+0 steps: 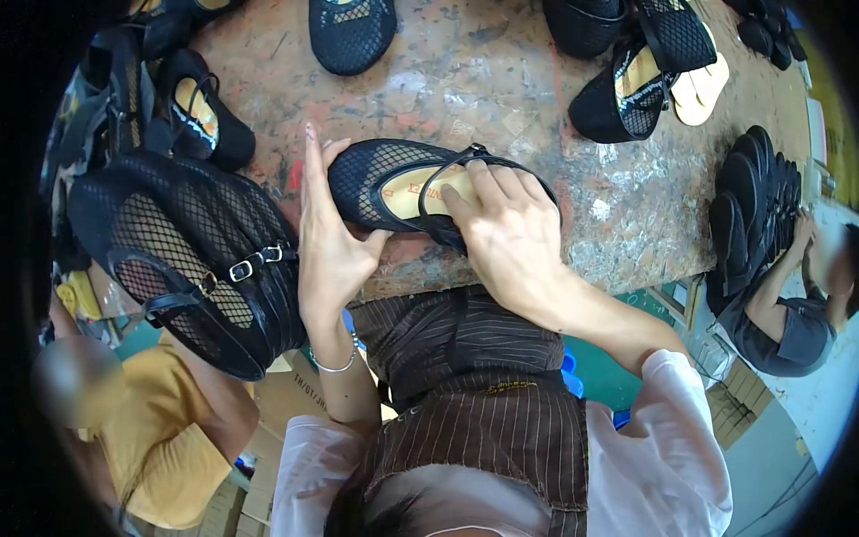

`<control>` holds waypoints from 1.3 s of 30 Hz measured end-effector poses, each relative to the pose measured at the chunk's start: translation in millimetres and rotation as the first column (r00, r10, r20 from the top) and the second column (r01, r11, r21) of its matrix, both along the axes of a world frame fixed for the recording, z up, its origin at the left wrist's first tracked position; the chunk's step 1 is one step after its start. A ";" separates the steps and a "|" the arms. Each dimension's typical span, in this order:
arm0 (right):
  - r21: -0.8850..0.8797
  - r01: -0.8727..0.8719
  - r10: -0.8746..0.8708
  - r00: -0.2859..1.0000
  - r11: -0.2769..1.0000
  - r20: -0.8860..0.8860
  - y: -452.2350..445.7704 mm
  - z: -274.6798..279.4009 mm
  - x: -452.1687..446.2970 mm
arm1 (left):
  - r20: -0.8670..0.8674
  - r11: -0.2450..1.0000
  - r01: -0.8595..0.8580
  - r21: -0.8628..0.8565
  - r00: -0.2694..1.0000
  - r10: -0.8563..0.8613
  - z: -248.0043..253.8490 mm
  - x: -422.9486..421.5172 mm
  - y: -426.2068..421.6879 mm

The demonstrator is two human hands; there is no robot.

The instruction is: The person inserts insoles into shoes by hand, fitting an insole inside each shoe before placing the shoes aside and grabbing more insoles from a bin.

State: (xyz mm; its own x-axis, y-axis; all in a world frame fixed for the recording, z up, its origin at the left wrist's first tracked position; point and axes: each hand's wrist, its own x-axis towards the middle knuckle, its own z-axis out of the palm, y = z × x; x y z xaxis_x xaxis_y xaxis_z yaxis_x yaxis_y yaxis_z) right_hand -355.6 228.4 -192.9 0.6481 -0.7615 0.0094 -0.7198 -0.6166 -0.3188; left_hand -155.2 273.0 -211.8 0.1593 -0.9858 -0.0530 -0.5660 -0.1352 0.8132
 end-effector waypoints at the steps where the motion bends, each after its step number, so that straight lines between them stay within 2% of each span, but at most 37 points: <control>1: -0.042 0.001 -0.003 1.000 0.999 -0.029 0.4 -0.9 2.5 | 0.093 1.000 0.024 -0.006 0.995 -0.024 -0.2 -0.3 0.6; 2: -0.040 0.005 -0.006 0.999 0.999 -0.036 0.5 -1.1 4.1 | 0.188 0.999 0.049 -0.009 0.981 -0.046 1.3 -0.8 2.0; 4: 0.020 0.005 -0.003 0.995 1.000 -0.100 0.7 -1.1 7.1 | 0.185 0.999 0.011 -0.050 0.983 -0.002 12.1 -13.0 7.1; 6: 0.026 0.013 -0.010 0.994 1.000 -0.107 2.4 -2.3 8.6 | 0.315 0.989 0.101 -0.112 0.947 -0.061 18.3 -24.3 17.0; 7: -0.014 0.011 -0.012 0.993 1.000 -0.115 3.8 -4.1 8.7 | 0.288 0.979 0.117 -0.165 0.955 -0.066 13.7 -32.4 25.4; 8: -0.057 0.008 -0.015 0.992 0.998 -0.122 4.5 -5.4 9.0 | 0.260 0.970 0.203 -0.135 0.952 -0.163 11.8 -37.2 30.4; 10: -0.060 0.016 -0.024 0.990 0.998 -0.136 6.8 -4.7 9.6 | 0.298 0.982 0.185 -0.032 0.940 -0.167 10.2 -51.1 25.4; 11: -0.088 0.003 -0.016 0.989 0.996 -0.145 7.2 -2.4 8.7 | 0.358 0.972 0.236 -0.015 0.909 -0.215 7.5 -51.1 22.2; 14: -0.103 0.012 -0.027 0.990 0.995 -0.139 7.4 11.6 -4.2 | 0.382 0.966 0.251 0.063 0.888 -0.255 3.3 -53.3 15.8; 16: -0.062 0.098 -0.104 0.991 0.993 -0.089 9.0 29.6 -22.2 | 0.435 0.959 0.278 0.049 0.859 -0.271 2.2 -54.0 13.1; 18: -0.144 0.204 -0.215 0.974 0.968 -0.069 5.2 43.9 -33.1 | 0.469 0.952 0.283 0.115 0.829 -0.304 1.6 -56.5 11.2; 20: 0.064 0.348 -0.348 0.937 0.935 -0.009 7.0 44.8 -36.5 | 0.471 0.947 0.288 0.140 0.822 -0.320 5.9 -57.9 5.0; 21: 0.065 0.356 -0.357 0.934 0.932 -0.009 6.9 42.9 -37.5 | 0.473 0.944 0.289 0.163 0.816 -0.331 7.3 -59.3 1.9; 23: 0.298 0.488 -0.527 0.848 0.821 0.064 2.0 34.6 -37.4 | 0.485 0.954 0.280 0.108 0.823 -0.296 5.9 -61.4 -2.4; 24: 0.306 0.486 -0.527 0.847 0.819 0.065 -0.9 32.5 -39.9 | 0.495 0.963 0.262 0.056 0.831 -0.254 5.0 -61.7 -3.2; 28: 0.345 0.436 -0.473 0.881 0.831 0.025 -10.6 31.0 -42.6 | 0.583 0.938 0.322 0.126 0.741 -0.332 4.3 -58.3 -2.7; 34: 0.338 0.390 -0.388 0.918 0.857 -0.076 -27.0 24.5 -44.8 | 0.570 0.933 0.338 0.121 0.746 -0.344 7.7 -56.9 -8.4; 37: 0.331 0.301 -0.294 0.953 0.895 -0.072 -37.9 23.1 -46.5 | 0.598 0.928 0.353 0.122 0.720 -0.352 5.4 -56.3 -13.0; 39: 0.372 0.241 -0.181 0.965 0.897 -0.188 -48.9 20.0 -43.0 | 0.607 0.923 0.364 0.124 0.708 -0.361 4.6 -55.7 -11.1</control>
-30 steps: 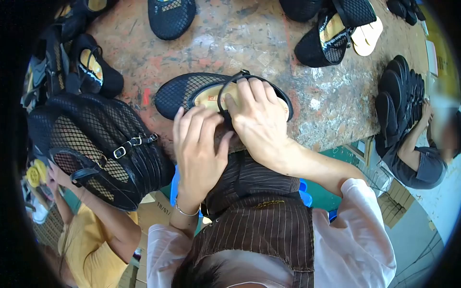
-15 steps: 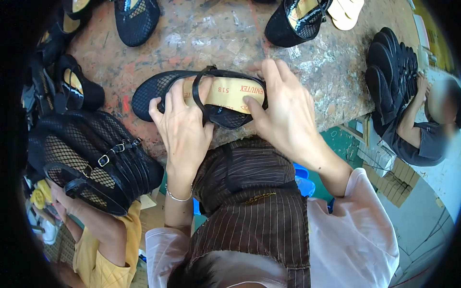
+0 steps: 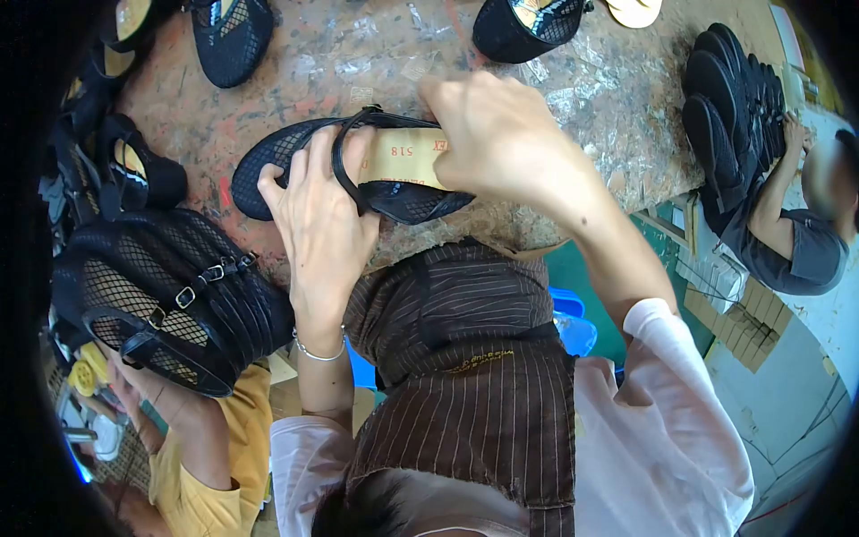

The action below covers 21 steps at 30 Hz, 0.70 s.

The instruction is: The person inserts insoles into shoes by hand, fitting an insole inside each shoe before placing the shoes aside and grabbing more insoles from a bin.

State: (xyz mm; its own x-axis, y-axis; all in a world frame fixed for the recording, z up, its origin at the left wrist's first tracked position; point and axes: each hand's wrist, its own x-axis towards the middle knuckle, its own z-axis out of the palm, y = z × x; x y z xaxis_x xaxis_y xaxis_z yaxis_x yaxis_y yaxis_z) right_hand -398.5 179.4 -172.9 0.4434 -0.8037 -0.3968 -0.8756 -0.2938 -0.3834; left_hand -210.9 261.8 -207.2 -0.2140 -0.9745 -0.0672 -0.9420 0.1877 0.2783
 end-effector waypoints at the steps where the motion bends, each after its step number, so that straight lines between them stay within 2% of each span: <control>1: 0.000 0.005 -0.005 1.000 1.000 -0.002 -7.4 -2.1 2.4 | -0.012 1.000 -0.001 0.016 1.000 0.001 -0.9 1.1 1.3; 3: 0.174 -0.044 0.067 0.989 0.984 -0.134 -21.6 -3.7 8.6 | -0.026 1.000 0.000 0.027 1.000 0.001 0.7 0.6 3.3; 5: 0.182 -0.059 0.081 0.990 0.982 -0.119 -26.2 -5.0 12.0 | -0.133 1.000 -0.002 0.022 0.991 0.005 5.1 -2.0 8.9; 7: 0.145 -0.187 0.207 0.968 0.972 -0.144 -31.1 -19.3 12.2 | -0.199 1.000 0.018 0.025 0.980 -0.013 4.0 -6.5 10.5; 8: 0.147 -0.187 0.208 0.967 0.971 -0.145 -31.2 -21.7 12.4 | -0.258 1.000 0.002 0.022 0.966 0.004 1.4 -9.5 8.7; 9: 0.158 -0.224 0.248 0.957 0.962 -0.151 -31.1 -22.6 13.3 | -0.192 1.000 0.010 0.024 0.981 -0.005 3.4 -13.1 3.5; 12: 0.176 -0.297 0.327 0.929 0.939 -0.173 -34.6 -17.1 11.8 | -0.193 0.999 -0.004 -0.031 0.981 -0.002 -1.9 -15.1 2.0; 14: 0.191 -0.212 0.222 0.975 0.958 -0.030 -37.0 -1.9 3.2 | -0.175 0.999 0.031 -0.039 0.984 -0.038 -4.8 -12.6 4.1; 15: 0.194 -0.216 0.226 0.974 0.957 -0.031 -31.8 -2.8 0.8 | -0.177 0.999 0.027 -0.037 0.984 -0.033 -5.0 -12.7 3.5; 17: -0.039 -0.110 0.112 0.993 0.993 0.034 -14.9 -7.5 -1.9 | -0.160 0.995 0.048 -0.086 0.985 -0.061 -4.6 -13.1 -0.6; 19: -0.058 -0.056 0.054 0.998 0.997 -0.036 -3.0 -8.4 3.7 | -0.166 0.995 0.057 -0.087 0.984 -0.070 -6.9 -14.0 -9.0; 21: -0.206 0.021 -0.010 0.998 0.978 0.057 8.5 -15.5 2.7 | -0.170 0.994 0.067 -0.089 0.982 -0.081 -5.7 -14.8 -14.2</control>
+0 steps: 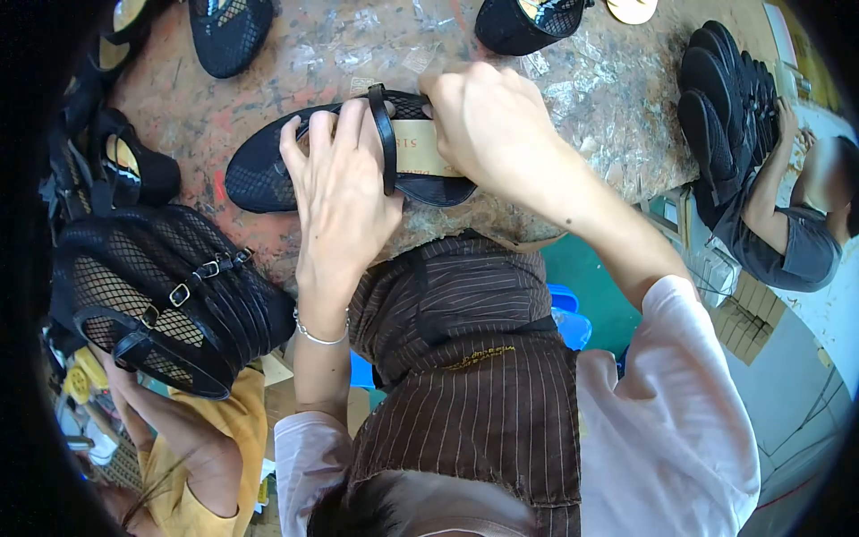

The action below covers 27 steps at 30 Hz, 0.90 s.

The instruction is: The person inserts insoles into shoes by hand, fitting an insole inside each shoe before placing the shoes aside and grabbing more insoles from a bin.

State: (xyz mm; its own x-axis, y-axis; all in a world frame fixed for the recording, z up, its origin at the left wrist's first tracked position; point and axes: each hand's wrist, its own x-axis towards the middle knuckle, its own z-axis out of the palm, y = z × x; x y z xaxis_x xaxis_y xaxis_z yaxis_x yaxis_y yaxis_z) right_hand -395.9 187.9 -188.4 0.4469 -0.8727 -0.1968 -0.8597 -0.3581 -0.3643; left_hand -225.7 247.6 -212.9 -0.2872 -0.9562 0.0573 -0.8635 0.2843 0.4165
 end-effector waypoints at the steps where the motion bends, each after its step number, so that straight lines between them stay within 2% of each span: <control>1: 0.021 0.038 -0.038 0.999 0.999 -0.011 2.1 1.9 1.0 | 0.000 1.000 0.000 0.007 1.000 0.000 1.2 -0.4 -1.8; 6: 0.051 0.068 -0.070 0.996 0.996 0.055 5.8 4.8 -2.9 | -0.001 0.998 0.038 0.047 0.999 -0.038 6.6 2.4 1.4; 7: 0.039 0.064 -0.066 0.995 0.997 0.077 6.7 4.8 -2.8 | -0.032 0.994 0.040 0.098 0.999 -0.037 9.5 4.1 4.4; 10: 0.069 0.078 -0.083 0.993 0.995 0.079 11.6 9.6 -6.9 | -0.100 0.993 0.052 0.109 0.994 -0.041 5.9 9.2 12.6; 11: 0.073 0.079 -0.085 0.993 0.994 0.083 12.0 8.0 -7.3 | -0.066 0.993 0.063 0.095 0.996 -0.057 1.9 11.1 15.7; 14: 0.065 0.088 -0.092 0.995 0.994 0.050 11.4 3.1 -8.6 | -0.057 0.996 0.057 0.061 0.997 -0.053 -3.6 12.5 16.7; 16: 0.066 0.075 -0.071 0.996 0.995 -0.052 9.2 -1.0 -3.9 | -0.070 0.994 0.057 0.088 0.996 -0.051 0.6 14.7 16.8; 18: 0.066 0.065 -0.061 0.996 0.996 -0.063 8.7 -2.0 -2.0 | -0.080 0.989 0.078 0.124 0.994 -0.068 -1.6 17.3 18.9; 20: 0.068 0.053 -0.048 0.996 0.996 -0.077 7.6 -2.6 -1.1 | -0.070 0.991 0.067 0.117 0.996 -0.059 -8.5 15.0 24.7; 22: 0.083 0.037 -0.027 0.993 0.996 -0.118 6.6 -3.3 -0.1 | 0.093 0.997 0.058 0.057 0.994 -0.063 -8.4 11.1 31.3; 25: 0.023 0.005 -0.002 0.994 1.000 -0.107 5.4 -11.6 2.8 | 0.102 0.997 0.039 0.066 0.994 -0.046 -8.6 9.6 31.1; 27: 0.047 0.018 -0.013 0.995 0.999 -0.099 -1.2 -16.8 4.4 | 0.074 0.997 0.045 0.068 0.996 -0.050 -5.0 11.2 29.0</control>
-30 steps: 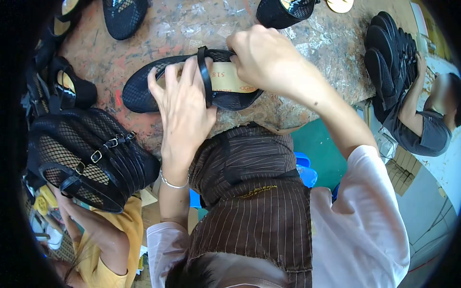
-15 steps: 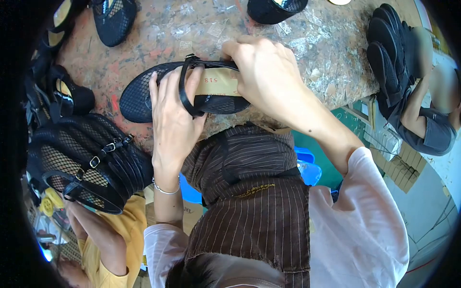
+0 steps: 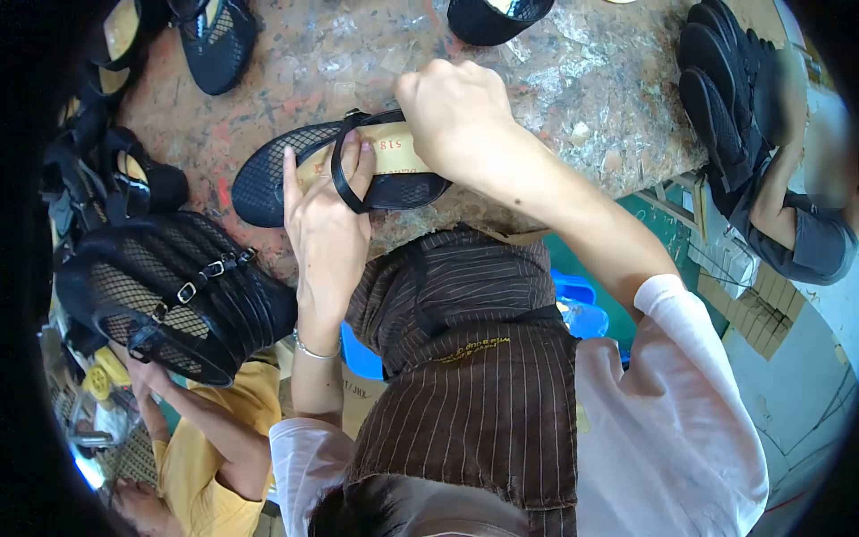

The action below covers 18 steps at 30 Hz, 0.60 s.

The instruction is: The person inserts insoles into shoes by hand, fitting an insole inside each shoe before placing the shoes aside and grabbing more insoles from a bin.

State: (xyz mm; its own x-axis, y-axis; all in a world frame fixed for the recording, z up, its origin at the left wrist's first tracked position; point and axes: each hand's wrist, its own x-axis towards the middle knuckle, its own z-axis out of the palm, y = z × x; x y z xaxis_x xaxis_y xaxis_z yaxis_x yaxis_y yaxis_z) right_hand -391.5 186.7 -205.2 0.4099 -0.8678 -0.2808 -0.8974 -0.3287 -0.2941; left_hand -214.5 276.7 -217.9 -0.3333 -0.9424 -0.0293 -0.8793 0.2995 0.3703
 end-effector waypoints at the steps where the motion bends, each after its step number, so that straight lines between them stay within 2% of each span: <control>1: 0.019 0.015 -0.015 1.000 1.000 0.000 -2.4 0.1 0.2 | 0.005 1.000 0.001 -0.021 1.000 -0.001 -0.5 1.8 -0.4; 2: -0.004 0.017 -0.017 1.000 1.000 0.004 -1.8 3.1 1.5 | -0.023 1.000 0.008 -0.018 1.000 -0.009 -1.9 4.2 -0.3; 4: 0.087 0.063 -0.063 0.998 0.994 -0.007 -0.1 10.4 -0.7 | -0.040 0.999 0.012 -0.032 0.999 -0.013 2.3 7.2 -1.7; 5: -0.020 -0.066 0.069 0.985 0.998 0.156 5.6 -0.7 -20.9 | -0.012 0.999 0.036 -0.032 0.999 -0.036 9.7 12.4 -2.6; 6: 0.190 -0.013 -0.067 0.910 0.982 0.408 -1.9 16.1 -34.6 | 0.069 0.998 0.061 0.030 0.996 -0.063 16.1 15.6 -8.5; 7: 0.398 -0.036 -0.232 0.762 0.917 0.605 -5.1 31.6 -47.5 | 0.074 0.997 0.045 0.066 0.996 -0.049 31.1 18.7 -14.8; 8: 0.370 0.037 -0.311 0.620 0.928 0.720 -4.0 36.4 -68.1 | 0.101 0.992 -0.106 -0.068 0.988 0.113 29.8 18.7 -15.8; 9: 0.297 0.191 -0.352 0.551 0.936 0.756 -7.9 44.9 -89.2 | 0.193 0.985 -0.132 -0.109 0.969 0.151 34.6 26.6 -16.4; 10: 0.164 0.386 -0.369 0.550 0.908 0.749 -17.9 45.9 -112.9 | 0.204 0.985 -0.159 -0.074 0.964 0.171 40.2 35.8 -16.3; 11: 0.027 0.559 -0.387 0.538 0.829 0.749 -33.8 42.3 -137.9 | 0.147 0.963 -0.230 -0.141 0.957 0.250 40.3 41.9 -10.2; 13: -0.122 0.774 -0.571 0.553 0.621 0.606 -75.5 35.0 -184.8 | -0.159 0.853 -0.429 -0.299 0.903 0.398 59.6 21.0 1.4; 15: -0.344 0.732 -0.520 0.668 0.587 0.533 -124.3 6.7 -215.9 | -0.305 0.809 -0.513 -0.287 0.850 0.430 66.0 -15.0 5.9; 17: -0.408 0.682 -0.482 0.725 0.607 0.492 -179.7 -26.1 -225.3 | 0.039 0.878 -0.477 0.037 0.879 0.475 62.6 -54.2 6.8; 18: -0.367 0.640 -0.499 0.762 0.675 0.413 -201.7 -38.1 -224.5 | 0.102 0.875 -0.483 0.033 0.873 0.478 41.3 -63.3 4.9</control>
State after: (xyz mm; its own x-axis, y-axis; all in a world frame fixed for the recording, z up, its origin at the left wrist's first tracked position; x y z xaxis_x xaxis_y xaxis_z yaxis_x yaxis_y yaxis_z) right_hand -616.0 -15.0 -243.3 -0.2164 -0.9428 0.2535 -0.8663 0.0657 -0.4952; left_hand -277.8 281.6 -176.6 0.1665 -0.9816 -0.0940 -0.9391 -0.1869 0.2884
